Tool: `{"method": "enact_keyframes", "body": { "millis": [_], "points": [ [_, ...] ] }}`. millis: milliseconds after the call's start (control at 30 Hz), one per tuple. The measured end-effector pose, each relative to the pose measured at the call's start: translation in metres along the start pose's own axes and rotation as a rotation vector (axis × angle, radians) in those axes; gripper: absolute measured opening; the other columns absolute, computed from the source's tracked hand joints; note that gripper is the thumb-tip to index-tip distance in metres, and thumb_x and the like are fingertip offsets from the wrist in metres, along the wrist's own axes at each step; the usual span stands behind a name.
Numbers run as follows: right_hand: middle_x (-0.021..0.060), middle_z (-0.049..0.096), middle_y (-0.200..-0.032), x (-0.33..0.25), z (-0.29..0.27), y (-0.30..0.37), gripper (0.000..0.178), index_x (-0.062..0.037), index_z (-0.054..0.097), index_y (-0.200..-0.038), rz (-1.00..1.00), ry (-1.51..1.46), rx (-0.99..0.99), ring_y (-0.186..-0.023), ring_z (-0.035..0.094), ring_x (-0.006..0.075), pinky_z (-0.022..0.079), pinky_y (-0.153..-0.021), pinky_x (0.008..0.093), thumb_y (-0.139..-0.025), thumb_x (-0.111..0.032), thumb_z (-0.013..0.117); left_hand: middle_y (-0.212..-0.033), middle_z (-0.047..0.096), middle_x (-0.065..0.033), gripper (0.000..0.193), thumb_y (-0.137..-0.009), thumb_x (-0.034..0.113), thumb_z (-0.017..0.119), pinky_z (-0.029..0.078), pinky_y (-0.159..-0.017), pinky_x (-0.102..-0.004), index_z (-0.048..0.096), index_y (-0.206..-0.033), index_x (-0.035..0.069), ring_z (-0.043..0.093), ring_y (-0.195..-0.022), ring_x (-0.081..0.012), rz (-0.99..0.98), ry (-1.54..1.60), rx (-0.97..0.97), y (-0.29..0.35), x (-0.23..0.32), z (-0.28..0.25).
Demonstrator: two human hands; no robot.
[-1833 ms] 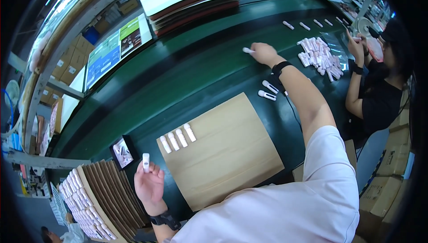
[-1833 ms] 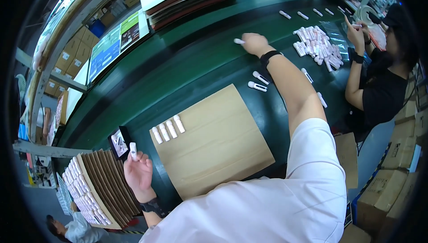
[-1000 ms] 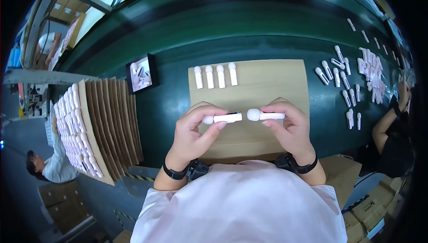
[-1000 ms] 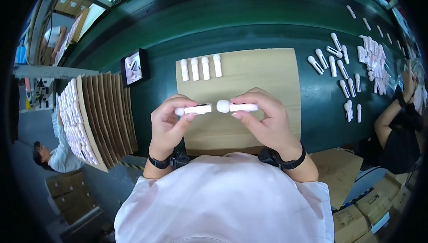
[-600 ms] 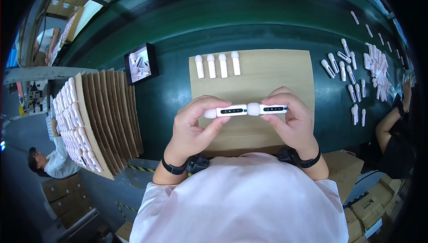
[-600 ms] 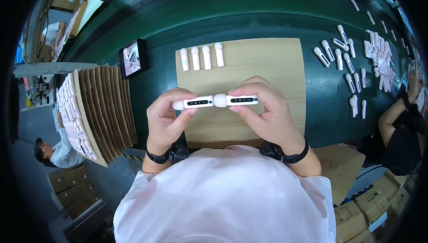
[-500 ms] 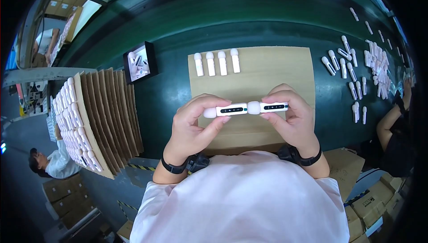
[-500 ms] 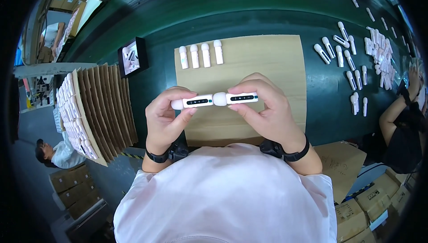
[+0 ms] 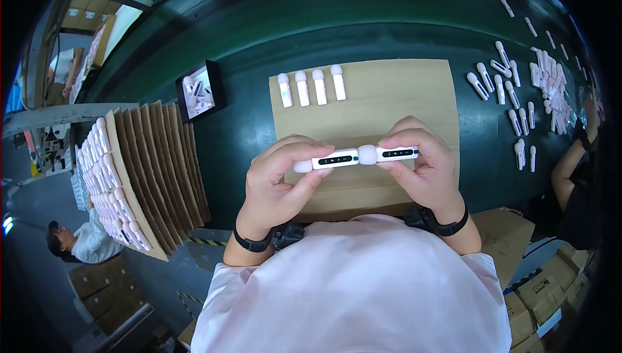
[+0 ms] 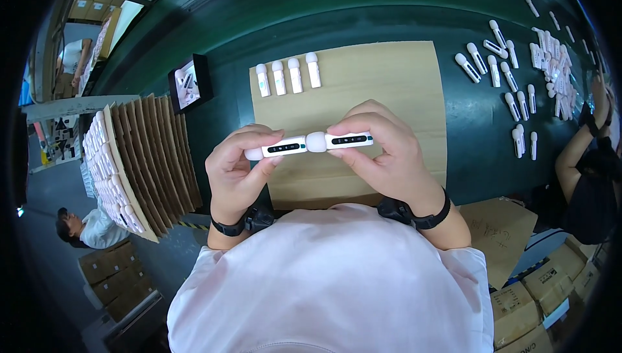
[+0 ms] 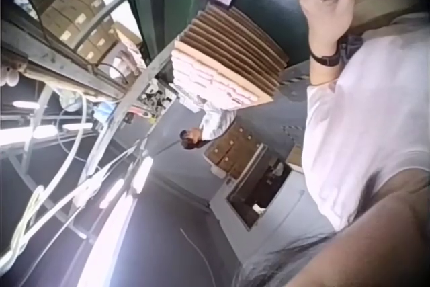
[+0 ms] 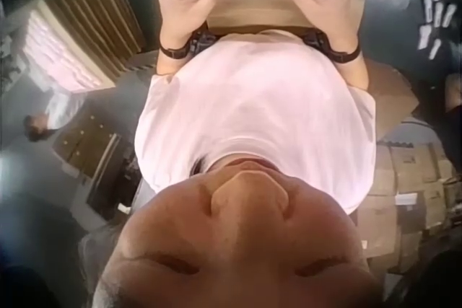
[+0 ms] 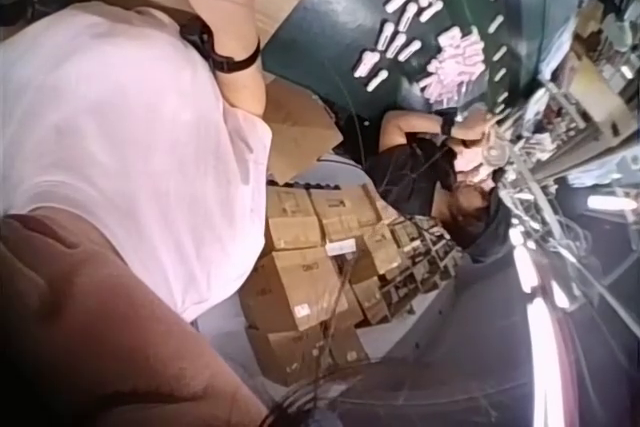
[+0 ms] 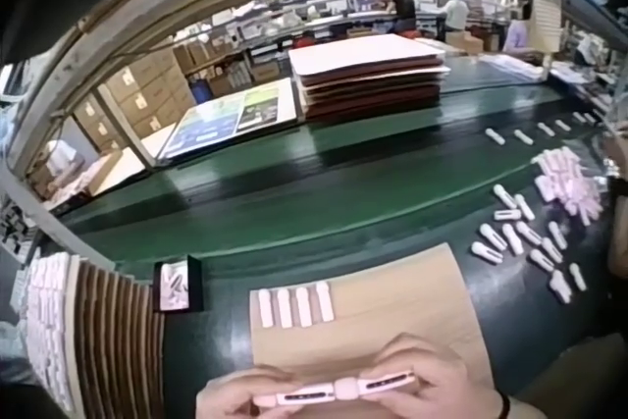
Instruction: The person picks up white electronic devices and their caps from a conveyor belt, fits the caps onto the devices, and aligns the assembled units in rows on a cardboard sheet.
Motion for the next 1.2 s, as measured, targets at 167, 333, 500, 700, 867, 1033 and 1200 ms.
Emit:
{"method": "enact_keyframes", "body": {
  "millis": [167, 333, 500, 700, 867, 1033, 1200],
  "points": [
    [0.0103, 0.064, -0.099, 0.0, 0.001, 0.0, 0.029, -0.002, 0.065, -0.104, 0.01, -0.015, 0.004, -0.088, 0.061, 0.0196, 0.047, -0.075, 0.0285, -0.078, 0.005, 0.076, -0.099, 0.072, -0.0148, 0.028, -0.077, -0.006, 0.074, 0.055, -0.079, -0.0322, 0.069, -0.104, -0.001, 0.07, -0.09, -0.0254, 0.014, -0.027, 0.009, -0.001, 0.002, 0.0],
    [0.0111, 0.063, -0.102, 0.003, 0.004, -0.002, 0.028, -0.0017, 0.065, -0.103, -0.034, -0.029, 0.036, -0.089, 0.061, 0.0197, 0.048, -0.078, 0.0295, -0.079, 0.006, 0.075, -0.098, 0.071, -0.0142, 0.028, -0.076, -0.007, 0.074, 0.055, -0.078, -0.0321, 0.07, -0.104, -0.001, 0.069, -0.09, -0.0249, 0.035, -0.059, 0.041, -0.003, 0.001, 0.003],
    [0.0126, 0.062, -0.106, 0.005, 0.008, 0.0, 0.027, -0.0012, 0.064, -0.104, 0.0, -0.196, 0.12, -0.093, 0.061, 0.0201, 0.05, -0.079, 0.0303, -0.08, 0.008, 0.073, -0.098, 0.07, -0.0135, 0.029, -0.076, -0.007, 0.073, 0.054, -0.078, -0.0312, 0.07, -0.104, -0.002, 0.068, -0.092, -0.0239, 0.016, -0.101, 0.006, -0.006, -0.001, 0.004],
    [0.0124, 0.061, -0.105, 0.005, 0.003, 0.0, 0.028, -0.0016, 0.066, -0.106, -0.057, -0.146, 0.14, -0.095, 0.06, 0.0201, 0.051, -0.077, 0.0299, -0.08, 0.01, 0.07, -0.098, 0.07, -0.0121, 0.026, -0.076, -0.008, 0.07, 0.052, -0.089, -0.0363, 0.069, -0.101, 0.001, 0.067, -0.094, -0.025, 0.021, -0.049, 0.02, -0.008, -0.011, 0.007],
    [0.0111, 0.06, -0.102, -0.003, 0.004, -0.004, 0.035, -0.0032, 0.069, -0.109, -0.092, 0.166, 0.015, -0.093, 0.06, 0.0204, 0.05, -0.075, 0.0298, -0.078, 0.011, 0.069, -0.099, 0.07, -0.011, 0.026, -0.076, -0.008, 0.069, 0.048, -0.099, -0.0431, 0.068, -0.1, 0.003, 0.067, -0.098, -0.0265, 0.032, 0.058, 0.004, -0.008, -0.017, 0.014],
    [0.0096, 0.061, -0.099, -0.009, 0.015, -0.012, 0.037, -0.0038, 0.069, -0.11, -0.167, 0.338, -0.06, -0.089, 0.06, 0.0211, 0.049, -0.072, 0.0305, -0.076, 0.011, 0.069, -0.102, 0.07, -0.0116, 0.029, -0.076, -0.008, 0.069, 0.048, -0.099, -0.0428, 0.067, -0.103, 0.002, 0.066, -0.1, -0.0264, 0.033, 0.09, -0.035, -0.006, -0.024, 0.018],
    [0.0096, 0.064, -0.1, -0.006, 0.019, -0.016, 0.029, -0.0033, 0.068, -0.105, -0.171, 0.27, -0.013, -0.086, 0.061, 0.0221, 0.05, -0.071, 0.0319, -0.078, 0.007, 0.069, -0.105, 0.07, -0.0112, 0.029, -0.078, -0.005, 0.07, 0.05, -0.095, -0.0387, 0.066, -0.106, 0.002, 0.067, -0.096, -0.0268, 0.073, 0.039, -0.015, -0.007, -0.027, 0.026]
  ]
}}
Point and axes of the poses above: each hand's wrist, its own y-axis away from the middle knuckle, its own z-axis out of the palm, x = y × z, the point moved 1 cm from there along -y, towards the middle knuckle
